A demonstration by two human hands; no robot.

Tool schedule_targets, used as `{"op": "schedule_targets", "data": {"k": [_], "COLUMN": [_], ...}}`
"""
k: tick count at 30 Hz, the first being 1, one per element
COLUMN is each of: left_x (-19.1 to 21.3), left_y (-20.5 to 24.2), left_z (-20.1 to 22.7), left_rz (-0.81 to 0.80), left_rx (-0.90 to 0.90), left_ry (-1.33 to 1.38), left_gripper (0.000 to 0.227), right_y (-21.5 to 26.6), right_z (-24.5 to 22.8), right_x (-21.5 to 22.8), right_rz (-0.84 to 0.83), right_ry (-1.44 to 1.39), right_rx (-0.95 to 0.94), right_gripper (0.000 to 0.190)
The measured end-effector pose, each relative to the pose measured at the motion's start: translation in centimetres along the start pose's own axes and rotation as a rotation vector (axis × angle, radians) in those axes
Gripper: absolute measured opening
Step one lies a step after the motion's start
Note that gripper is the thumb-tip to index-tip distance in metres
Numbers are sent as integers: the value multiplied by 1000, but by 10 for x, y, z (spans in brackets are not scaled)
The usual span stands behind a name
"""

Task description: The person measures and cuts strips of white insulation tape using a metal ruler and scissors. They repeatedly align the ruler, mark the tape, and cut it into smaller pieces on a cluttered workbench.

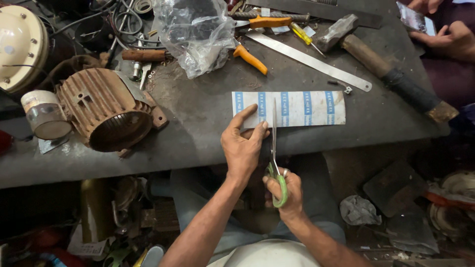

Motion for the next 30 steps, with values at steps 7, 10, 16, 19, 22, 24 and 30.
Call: {"op": "schedule_targets", "data": {"k": [7, 10, 16, 19, 22, 24, 30], "left_x": [2, 2, 1, 2, 3, 3, 3], "left_y": [0, 0, 1, 1, 2, 2, -1], "left_z": [3, 4, 2, 3, 4, 2, -1], "left_rz": [3, -7, -24, -17, -9, -8, -4], "left_rx": [4, 4, 35, 38, 37, 47, 47], "left_ry": [-23, -6, -35, -43, -71, -68, -53], "left_gripper": [46, 46, 47, 47, 47, 47, 47], "right_y": [3, 1, -14, -18, -18, -16, -12], "right_z": [-6, -7, -15, -19, -17, -14, -26], "right_x": [-4, -4, -4, -3, -2, -2, -17], "right_rz": [0, 13, 4, 37, 53, 72, 43], "right_ry": [47, 64, -64, -47, -12, -17, -9], "right_rx": [26, 0, -55, -22, -14, -20, -53], "right_gripper": [18, 20, 20, 17, 16, 17, 13]}}
Point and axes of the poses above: each hand's wrist, its own y-axis away from the middle knuckle, its own x-axis out of the back of the hand, z = x × y, the point moved 10 cm from there along -y, towards the middle knuckle, and after that the axes turned 11 degrees about -y, right-handed, at the moved point
